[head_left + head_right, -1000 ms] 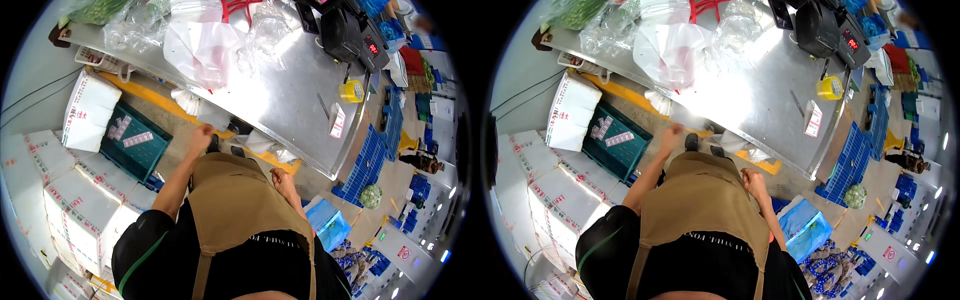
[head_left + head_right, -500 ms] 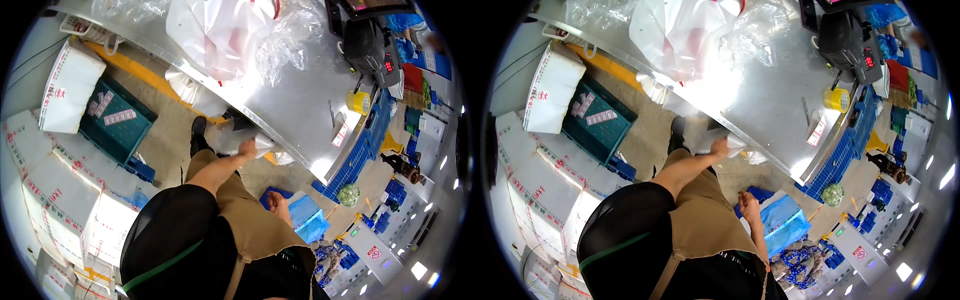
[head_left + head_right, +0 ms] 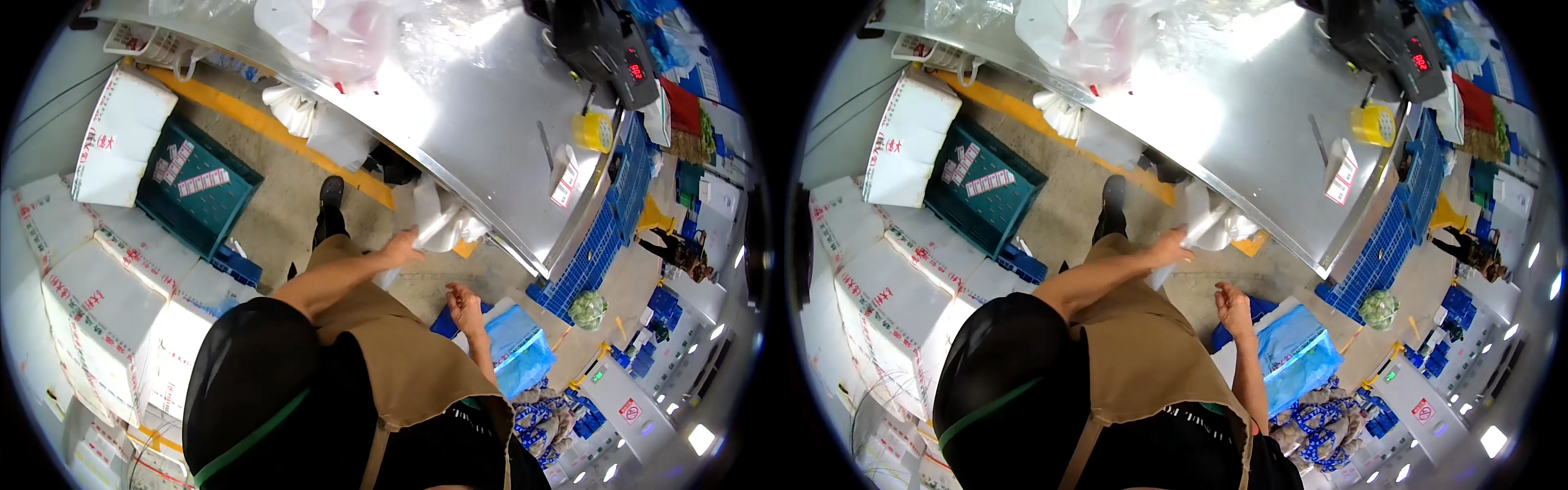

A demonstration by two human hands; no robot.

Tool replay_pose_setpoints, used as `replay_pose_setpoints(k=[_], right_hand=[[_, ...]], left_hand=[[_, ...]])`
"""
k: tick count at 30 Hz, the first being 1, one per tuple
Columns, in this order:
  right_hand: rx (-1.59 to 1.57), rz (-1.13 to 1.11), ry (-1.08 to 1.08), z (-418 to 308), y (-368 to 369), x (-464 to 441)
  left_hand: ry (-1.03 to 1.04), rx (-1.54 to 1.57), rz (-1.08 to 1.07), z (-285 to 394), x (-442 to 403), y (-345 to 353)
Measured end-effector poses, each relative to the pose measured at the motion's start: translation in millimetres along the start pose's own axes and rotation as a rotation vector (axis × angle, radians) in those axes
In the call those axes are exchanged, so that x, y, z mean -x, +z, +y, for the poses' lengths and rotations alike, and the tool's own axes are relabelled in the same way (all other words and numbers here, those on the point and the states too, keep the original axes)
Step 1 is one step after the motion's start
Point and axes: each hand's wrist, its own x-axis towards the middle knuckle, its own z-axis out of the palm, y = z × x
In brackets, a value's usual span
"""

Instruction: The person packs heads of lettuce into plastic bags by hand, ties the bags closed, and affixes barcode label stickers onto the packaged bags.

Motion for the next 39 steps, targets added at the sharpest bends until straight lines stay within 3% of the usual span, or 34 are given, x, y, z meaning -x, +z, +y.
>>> replay_pose_setpoints(k=[3,4,5,7,9,12,13,14,15,17,20,24,25,32,35,39], right_hand=[[0.019,-0.026,0.053,20.0,6.1,15.8],[0.011,0.025,-0.083,27.7,12.9,19.9],[-0.005,0.014,-0.088,29.6,16.3,24.0],[-0.049,0.019,-0.159,29.8,21.5,35.3],[-0.098,0.048,-0.224,32.6,24.8,47.2],[-0.169,0.089,-0.259,47.0,30.1,76.9],[-0.193,0.11,-0.279,56.5,36.1,86.5],[-0.22,0.138,-0.304,64.3,40.6,91.6],[-0.354,0.094,-0.225,67.1,43.0,96.2],[-0.626,-0.022,-0.054,68.3,50.0,111.4],[-1.1,-0.124,0.075,76.8,64.4,105.6],[-1.598,-0.28,0.189,90.5,32.4,100.1],[-1.678,-0.338,0.1,101.5,20.8,104.0],[-1.638,0.117,0.202,198.2,-5.7,148.3],[-1.717,0.425,0.182,223.8,-22.8,179.2],[-1.524,0.798,0.121,236.3,-54.9,206.8]], left_hand=[[0.028,-0.09,0.06,-6.1,14.4,-52.8],[0.024,-0.129,0.094,3.6,21.9,-70.7],[-0.011,-0.305,0.062,14.1,26.3,-89.1],[0.162,-0.37,0.193,37.3,48.6,-104.2],[0.203,-0.459,0.135,93.4,75.2,-104.5],[0.084,-0.696,0.038,114.5,140.9,-88.1],[0.033,-0.742,0.061,91.4,175.8,-86.1],[-0.129,-0.864,0.005,95.2,205.6,-85.7],[-0.228,-0.915,0.006,86.8,232.3,-83.7],[-0.221,-0.834,0.089,127.3,256.6,-68.4],[0.049,-0.816,0.055,182.0,255.4,-26.7],[0.487,-0.714,-0.265,226.9,236.9,23.7],[0.565,-0.766,-0.336,233.3,234.3,33.6],[0.856,-0.816,-0.683,248.2,197.6,97.8],[0.705,-0.958,-0.791,234.5,173.9,126.6],[0.601,-0.538,-0.752,258.5,127.6,173.7]])
